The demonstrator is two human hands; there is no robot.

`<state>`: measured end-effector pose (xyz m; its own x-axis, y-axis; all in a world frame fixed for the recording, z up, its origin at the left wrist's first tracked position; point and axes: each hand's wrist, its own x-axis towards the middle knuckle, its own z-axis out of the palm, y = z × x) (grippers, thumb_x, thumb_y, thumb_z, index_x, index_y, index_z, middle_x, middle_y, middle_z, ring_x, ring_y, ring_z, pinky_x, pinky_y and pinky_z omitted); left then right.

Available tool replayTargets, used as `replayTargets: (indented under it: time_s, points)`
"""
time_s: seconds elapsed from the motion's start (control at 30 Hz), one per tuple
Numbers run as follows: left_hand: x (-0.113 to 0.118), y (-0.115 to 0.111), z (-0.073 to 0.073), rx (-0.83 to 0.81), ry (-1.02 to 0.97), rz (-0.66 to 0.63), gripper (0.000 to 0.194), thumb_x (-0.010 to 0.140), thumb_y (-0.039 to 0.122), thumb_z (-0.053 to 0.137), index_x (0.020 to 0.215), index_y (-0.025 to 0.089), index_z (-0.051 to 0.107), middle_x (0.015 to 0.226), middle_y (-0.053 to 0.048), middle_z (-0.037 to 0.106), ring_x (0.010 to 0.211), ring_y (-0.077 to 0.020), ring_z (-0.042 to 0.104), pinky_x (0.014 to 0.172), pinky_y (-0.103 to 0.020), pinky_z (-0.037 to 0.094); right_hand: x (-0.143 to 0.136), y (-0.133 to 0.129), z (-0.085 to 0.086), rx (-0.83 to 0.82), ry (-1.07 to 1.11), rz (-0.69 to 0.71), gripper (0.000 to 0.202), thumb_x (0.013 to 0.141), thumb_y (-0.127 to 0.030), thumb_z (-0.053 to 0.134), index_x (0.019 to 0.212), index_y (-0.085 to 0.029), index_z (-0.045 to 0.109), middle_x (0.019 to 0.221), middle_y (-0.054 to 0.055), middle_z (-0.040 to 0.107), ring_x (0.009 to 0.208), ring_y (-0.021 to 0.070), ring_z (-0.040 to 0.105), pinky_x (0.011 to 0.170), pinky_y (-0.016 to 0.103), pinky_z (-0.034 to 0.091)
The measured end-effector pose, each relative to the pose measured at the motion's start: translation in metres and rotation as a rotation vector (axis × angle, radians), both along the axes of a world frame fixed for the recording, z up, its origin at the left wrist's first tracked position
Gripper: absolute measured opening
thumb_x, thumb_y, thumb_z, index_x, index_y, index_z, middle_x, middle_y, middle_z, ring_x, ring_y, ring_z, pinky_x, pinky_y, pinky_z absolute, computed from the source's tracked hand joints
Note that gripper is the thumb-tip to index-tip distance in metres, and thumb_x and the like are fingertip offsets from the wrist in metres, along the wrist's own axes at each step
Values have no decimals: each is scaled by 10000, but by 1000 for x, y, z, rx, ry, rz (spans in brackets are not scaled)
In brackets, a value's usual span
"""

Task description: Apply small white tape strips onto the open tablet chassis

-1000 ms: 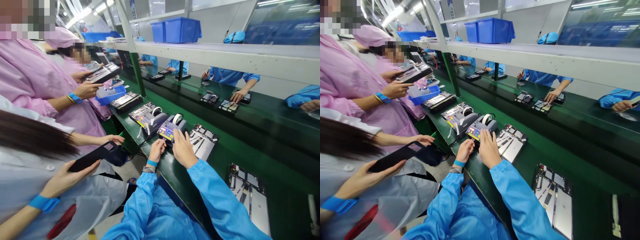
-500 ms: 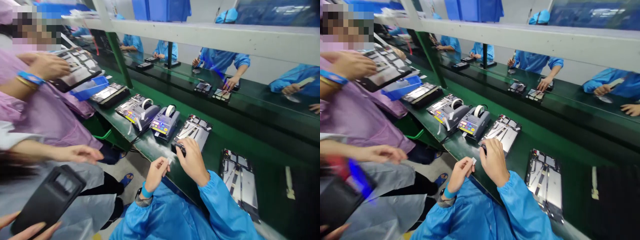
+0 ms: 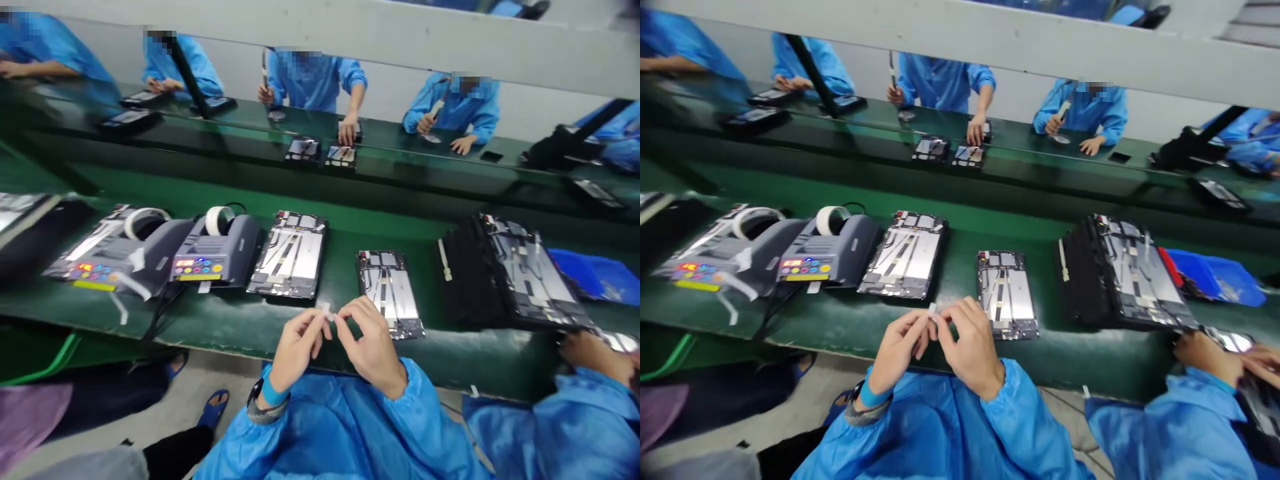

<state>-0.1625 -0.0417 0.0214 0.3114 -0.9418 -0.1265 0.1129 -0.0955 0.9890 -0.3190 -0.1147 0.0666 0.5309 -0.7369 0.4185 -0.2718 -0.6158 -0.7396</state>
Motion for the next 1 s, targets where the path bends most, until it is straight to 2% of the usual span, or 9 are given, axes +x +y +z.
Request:
replayTargets:
  time_s: [0.07,0.13,0.2,0.27,0.37,0.47,0.7,0.83,1.0]
  points:
    - [-7,-7,-7,23,-1,37,497,994,617,586,1197,164,605,740,-2,666,416,-70,439,449,-220,344,-22,1,-3,0,-75,-117,191,1046,-242,538,875,-210,618,822,52,644,812,195,604,770,347,484]
    - [-20,-14,-20,21,-84,70,514,1005,572,580,1329,180,509,865,-34,722,556,-122,608,559,-251,488,-52,-6,-17,87,-165,-326,142,1046,-297,561,966,-208,638,896,61,680,845,193,649,800,341,518]
    - [-39,-21,-36,-4,-262,44,535,1010,505,584,1416,188,438,1123,-111,744,955,-215,740,869,-369,591,-86,-19,-40,220,-257,-583,223,1034,-413,593,1097,-202,625,1066,97,716,981,217,695,891,365,545]
    - [-60,-29,-53,-35,-465,-15,636,1003,450,594,1528,188,348,1416,-176,638,1350,-295,607,1140,-510,484,-113,-33,-69,339,-354,-744,410,981,-541,641,1187,-191,581,1243,151,696,1150,262,686,1042,454,524]
    - [-83,-39,-73,-55,-642,-90,743,1014,404,576,1626,162,232,1604,-217,460,1546,-352,386,1257,-608,336,-128,-40,-102,552,-465,-714,532,928,-611,680,1234,-198,540,1353,191,673,1268,303,665,1156,557,461]
    - [-82,-35,-81,-35,-676,-85,747,1040,389,551,1653,177,181,1633,-218,416,1560,-349,364,1260,-613,341,-115,-22,-113,604,-529,-687,504,933,-561,703,1253,-220,515,1389,191,666,1328,305,638,1201,577,426]
    - [-43,15,-65,-8,-817,-32,719,1056,341,552,1672,259,189,1637,-168,428,1530,-308,429,1245,-569,404,-94,21,-119,691,-533,-582,445,951,-451,721,1266,-217,510,1408,205,650,1287,313,667,1129,551,516]
    - [-43,6,-46,-174,-1005,-159,638,1037,221,559,1629,248,321,1658,-128,413,1586,-289,327,1265,-535,393,-99,-7,-115,488,-321,-550,421,960,-372,709,1310,-214,535,1337,165,693,1267,292,667,1146,573,482]
    - [-55,-35,-46,-326,-1132,-402,624,1039,213,542,1621,161,324,1644,-158,435,1603,-289,291,1299,-534,342,-80,-72,-101,101,-32,-254,308,1013,-268,594,1310,-216,658,1352,122,674,1333,251,604,1164,481,464]
